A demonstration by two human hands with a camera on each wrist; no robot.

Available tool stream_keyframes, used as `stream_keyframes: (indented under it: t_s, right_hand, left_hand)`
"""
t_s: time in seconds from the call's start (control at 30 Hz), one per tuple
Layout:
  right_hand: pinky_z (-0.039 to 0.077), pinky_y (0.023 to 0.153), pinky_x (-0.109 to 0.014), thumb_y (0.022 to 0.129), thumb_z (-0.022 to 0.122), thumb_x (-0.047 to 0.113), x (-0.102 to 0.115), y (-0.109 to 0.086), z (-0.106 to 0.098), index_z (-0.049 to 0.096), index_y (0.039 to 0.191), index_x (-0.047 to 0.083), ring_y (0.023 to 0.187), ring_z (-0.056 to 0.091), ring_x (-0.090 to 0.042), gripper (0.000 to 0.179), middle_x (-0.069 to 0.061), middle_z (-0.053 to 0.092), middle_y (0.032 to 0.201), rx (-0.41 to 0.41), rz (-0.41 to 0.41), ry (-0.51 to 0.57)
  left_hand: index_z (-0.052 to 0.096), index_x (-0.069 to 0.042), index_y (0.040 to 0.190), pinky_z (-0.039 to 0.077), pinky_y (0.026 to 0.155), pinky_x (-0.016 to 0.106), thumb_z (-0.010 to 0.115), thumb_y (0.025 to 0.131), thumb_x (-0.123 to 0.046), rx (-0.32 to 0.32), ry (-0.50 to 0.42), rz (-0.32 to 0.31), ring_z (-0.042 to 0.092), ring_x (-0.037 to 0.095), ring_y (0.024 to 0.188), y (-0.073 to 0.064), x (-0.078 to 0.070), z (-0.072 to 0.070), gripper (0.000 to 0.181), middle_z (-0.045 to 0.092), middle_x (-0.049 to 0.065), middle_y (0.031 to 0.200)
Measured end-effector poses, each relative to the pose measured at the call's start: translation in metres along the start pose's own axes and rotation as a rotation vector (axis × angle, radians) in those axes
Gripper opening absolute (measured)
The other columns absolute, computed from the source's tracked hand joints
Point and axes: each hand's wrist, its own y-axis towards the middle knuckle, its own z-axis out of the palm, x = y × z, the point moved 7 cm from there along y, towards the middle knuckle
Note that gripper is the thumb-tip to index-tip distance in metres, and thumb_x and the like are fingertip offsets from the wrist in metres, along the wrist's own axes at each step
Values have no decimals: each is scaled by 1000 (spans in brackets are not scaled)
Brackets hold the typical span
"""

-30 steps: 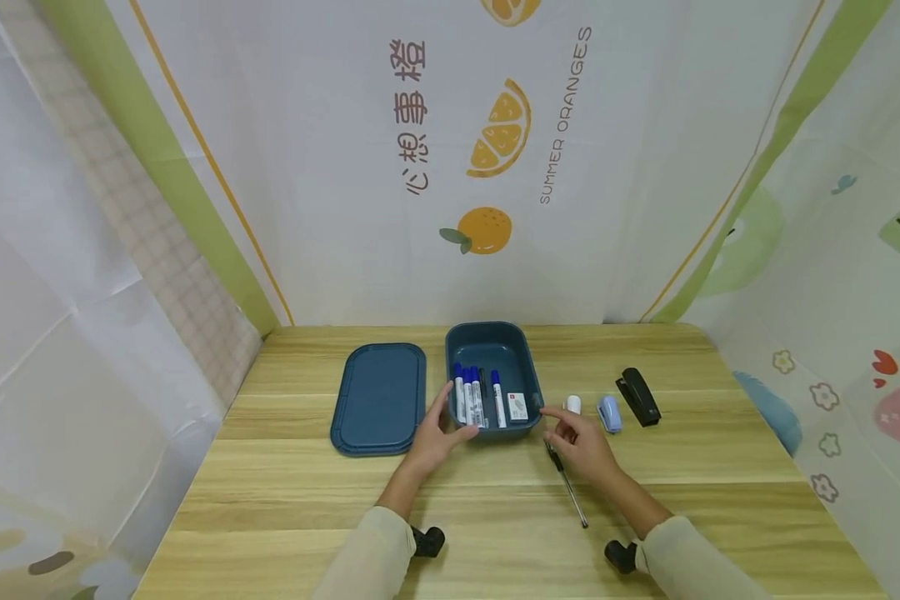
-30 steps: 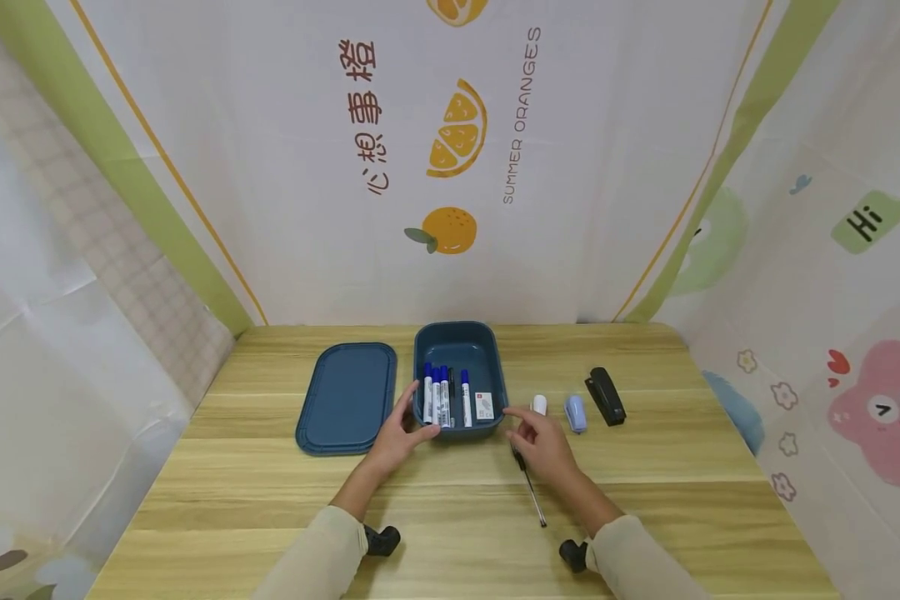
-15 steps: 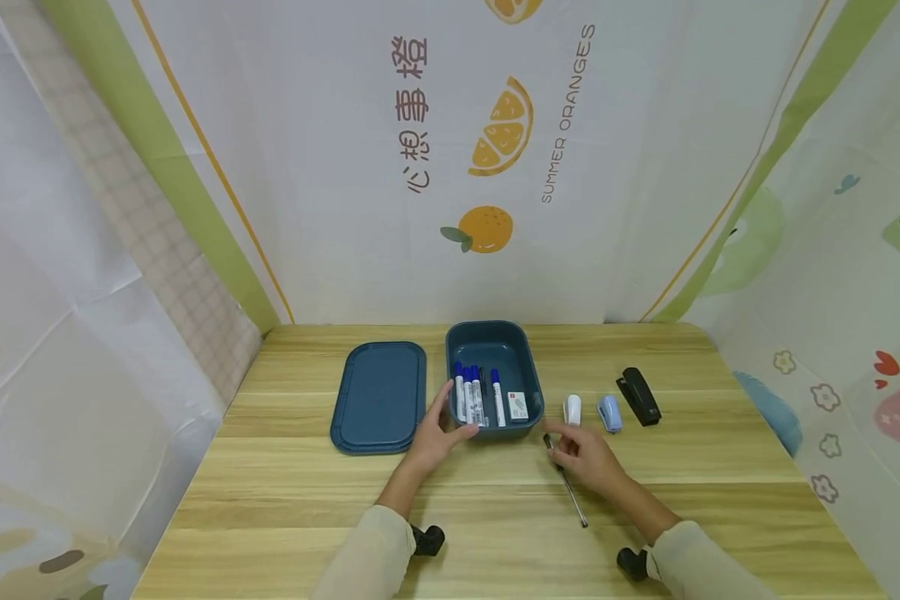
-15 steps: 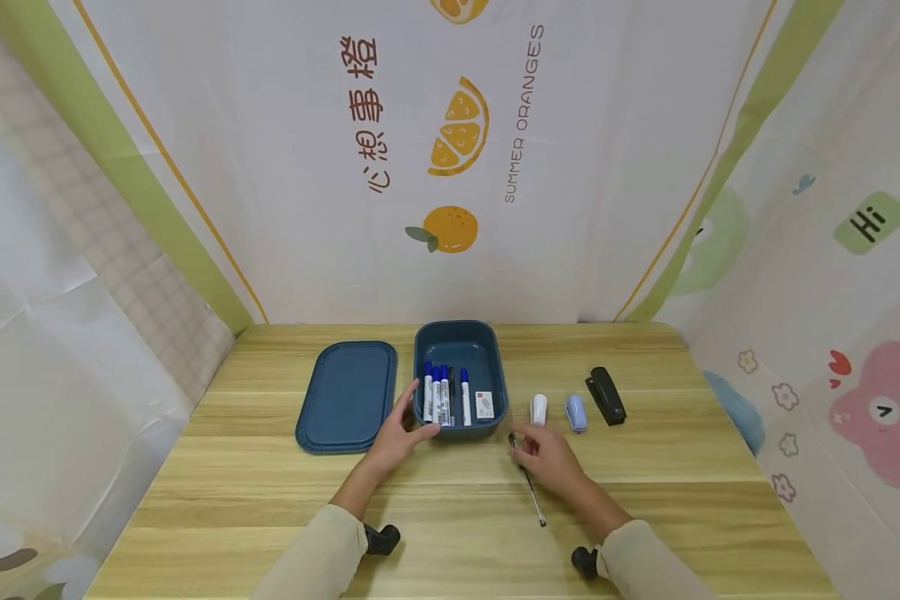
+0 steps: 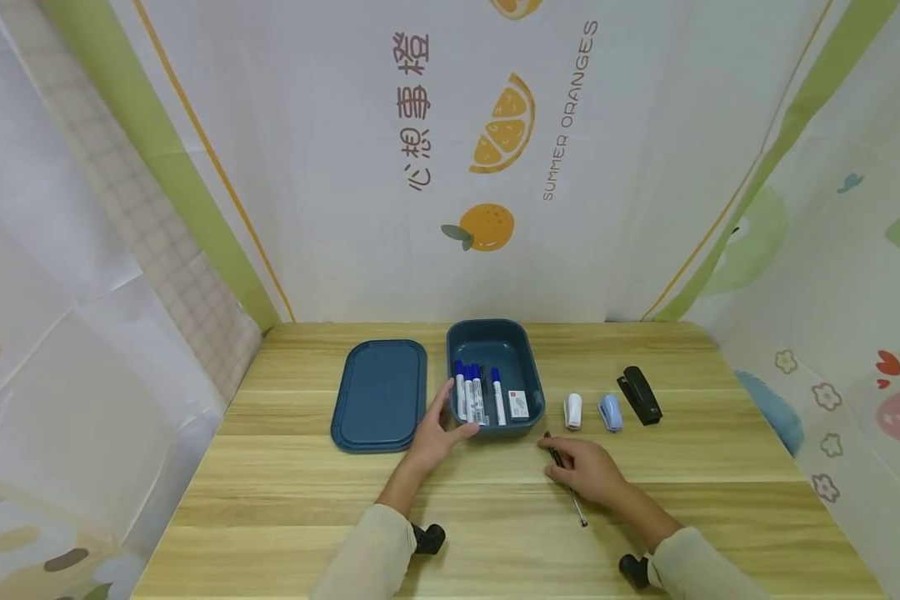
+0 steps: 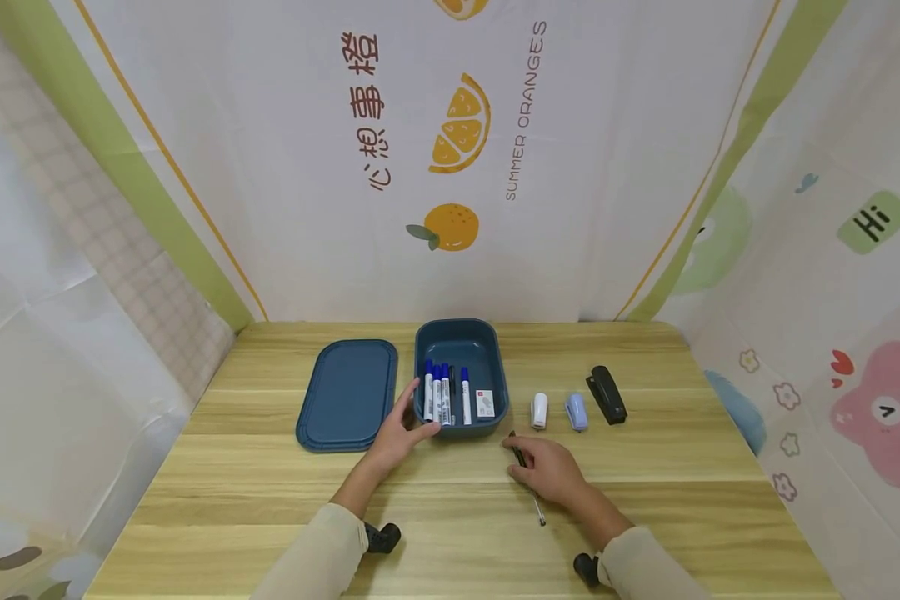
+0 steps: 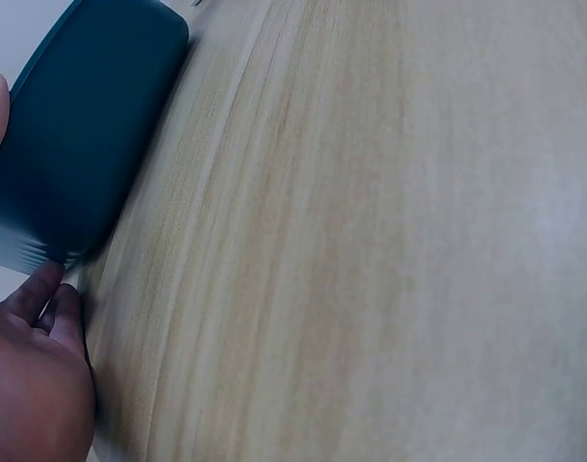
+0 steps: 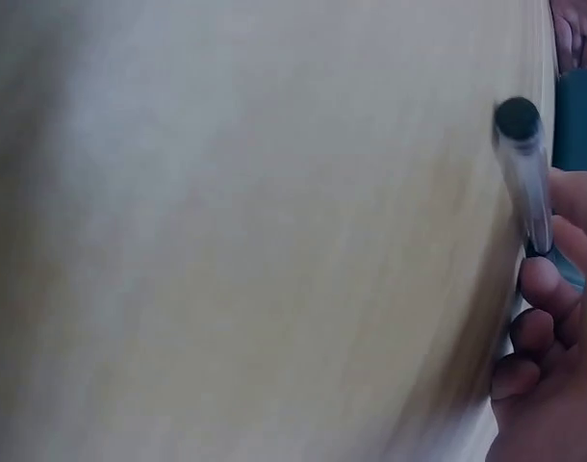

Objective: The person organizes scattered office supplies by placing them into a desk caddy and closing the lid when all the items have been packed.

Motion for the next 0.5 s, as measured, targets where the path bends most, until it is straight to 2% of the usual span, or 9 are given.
stream_keyframes:
  t_s: [0.1,0.27,0.4,0.47,0.5]
  right_hand:
    - [33,51,-23,84,75,21,1,1,1,69,121,17,54,38,-1,37,15,41,60,10,-9,-40]
    - [33,51,-23,84,70,10,6,3,-2,70,119,13,55,38,-2,35,15,41,59,30,-40,-34]
    - [35,52,-23,84,67,4,8,6,-5,70,118,10,57,39,-3,35,14,43,61,56,-45,2]
    - [37,52,-24,84,68,3,6,6,-6,70,118,10,58,41,-4,34,12,45,63,64,-19,42]
    - [38,52,-24,85,68,3,3,6,-6,70,118,9,59,42,-4,34,11,47,65,64,7,66]
  left_hand:
    - [23,-22,156,26,113,47,79,83,-31,2,3,-16,25,36,141,0,-1,0,92,26,22,155]
    - [24,-23,156,25,113,46,79,83,-30,0,4,-23,24,35,142,1,0,0,91,26,21,155]
    - [24,-23,156,24,113,46,79,83,-30,0,3,-15,24,35,142,1,1,-1,92,26,21,155]
    - [24,-23,156,25,113,46,79,83,-31,1,-1,-12,25,34,142,1,1,-1,92,26,21,155]
    - [24,-22,156,25,113,47,79,83,-29,4,-6,-14,25,35,141,-1,-4,-1,91,26,22,154]
